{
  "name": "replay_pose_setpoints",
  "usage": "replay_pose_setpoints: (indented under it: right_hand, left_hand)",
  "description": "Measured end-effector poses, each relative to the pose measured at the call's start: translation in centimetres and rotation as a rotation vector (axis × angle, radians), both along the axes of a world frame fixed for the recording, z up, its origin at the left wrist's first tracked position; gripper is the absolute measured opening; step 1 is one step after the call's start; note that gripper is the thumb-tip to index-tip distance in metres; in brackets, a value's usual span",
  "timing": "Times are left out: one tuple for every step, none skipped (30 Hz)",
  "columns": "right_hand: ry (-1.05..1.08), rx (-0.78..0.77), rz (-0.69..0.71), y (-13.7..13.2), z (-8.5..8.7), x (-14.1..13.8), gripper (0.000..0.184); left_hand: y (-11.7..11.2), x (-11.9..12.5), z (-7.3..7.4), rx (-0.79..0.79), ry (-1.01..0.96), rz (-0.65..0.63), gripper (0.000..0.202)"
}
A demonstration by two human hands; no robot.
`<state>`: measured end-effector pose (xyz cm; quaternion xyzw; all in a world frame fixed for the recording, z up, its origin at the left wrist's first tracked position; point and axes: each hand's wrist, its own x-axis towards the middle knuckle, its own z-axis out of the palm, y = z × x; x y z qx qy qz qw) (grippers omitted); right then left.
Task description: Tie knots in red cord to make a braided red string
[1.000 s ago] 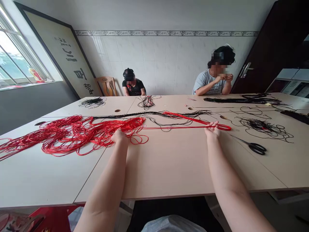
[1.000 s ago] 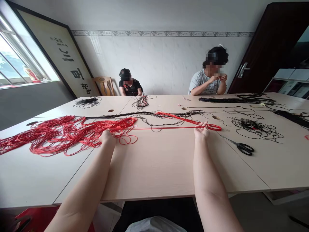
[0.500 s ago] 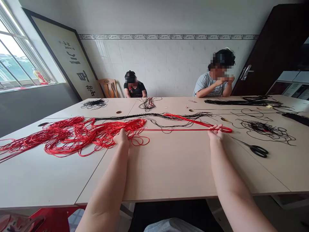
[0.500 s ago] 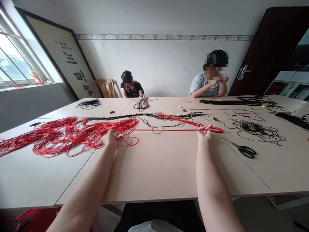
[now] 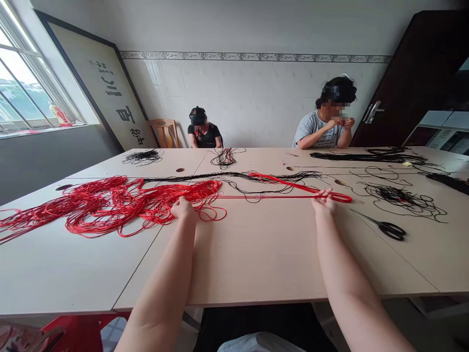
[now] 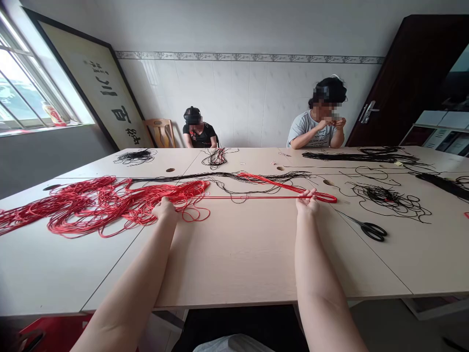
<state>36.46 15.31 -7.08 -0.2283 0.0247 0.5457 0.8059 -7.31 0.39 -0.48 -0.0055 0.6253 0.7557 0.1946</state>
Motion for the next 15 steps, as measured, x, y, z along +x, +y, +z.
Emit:
replay_pose_setpoints:
  right_hand:
    - [-0.006, -0.001, 0.002, 0.0, 0.0, 0.0, 0.027]
    - [-0.012, -0.002, 0.003, 0.0, 0.0, 0.0, 0.027]
    - [-0.019, -0.003, 0.004, 0.0, 0.0, 0.1, 0.028]
    - [-0.025, -0.004, 0.005, 0.0, 0.0, 0.1, 0.028]
    - [-0.032, -0.004, 0.006, 0.0, 0.0, 0.2, 0.028]
    - [-0.038, -0.005, 0.007, 0.0, 0.0, 0.2, 0.028]
    - [-0.043, -0.005, 0.008, 0.0, 0.0, 0.3, 0.028]
    - [-0.048, -0.004, 0.008, 0.0, 0.0, 0.3, 0.028]
    - [-0.053, -0.004, 0.009, 0.1, -0.1, 0.3, 0.028]
    - [-0.057, -0.004, 0.009, 0.1, -0.1, 0.3, 0.028]
    - [-0.061, -0.004, 0.01, 0.1, -0.1, 0.4, 0.028]
    - [-0.067, -0.003, 0.011, 0.1, -0.1, 0.4, 0.028]
    - [-0.073, -0.003, 0.012, 0.1, -0.1, 0.4, 0.028]
    - [-0.078, -0.003, 0.014, 0.0, 0.0, 0.4, 0.028]
    - [-0.083, -0.005, 0.015, 0.0, 0.0, 0.3, 0.028]
  left_hand:
    - [0.0, 0.0, 0.1, -0.005, -0.008, -0.001, 0.033]
    - [0.0, 0.0, 0.2, -0.009, -0.015, -0.003, 0.033]
    - [0.0, 0.0, 0.2, -0.011, -0.019, -0.006, 0.033]
    - [0.0, 0.0, 0.3, -0.012, -0.022, -0.01, 0.033]
    - [0.0, -0.1, 0.3, -0.012, -0.023, -0.013, 0.033]
    - [0.0, -0.2, 0.2, -0.012, -0.022, -0.017, 0.033]
    - [0.0, -0.3, 0.2, -0.011, -0.021, -0.022, 0.033]
    - [0.0, -0.4, 0.1, -0.011, -0.019, -0.026, 0.033]
    - [0.0, -0.5, 0.1, -0.011, -0.017, -0.03, 0.032]
    - [0.0, -0.6, 0.0, -0.011, -0.016, -0.034, 0.032]
    - [0.0, -0.7, -0.1, -0.01, -0.016, -0.037, 0.032]
    - [0.0, -0.8, -0.1, -0.009, -0.017, -0.04, 0.032]
    - [0.0, -0.9, -0.2, -0.008, -0.019, -0.042, 0.032]
    - [0.0, -1.0, -0.2, -0.006, -0.022, -0.044, 0.032]
    - [0.0, -1.0, -0.2, -0.003, -0.024, -0.046, 0.032]
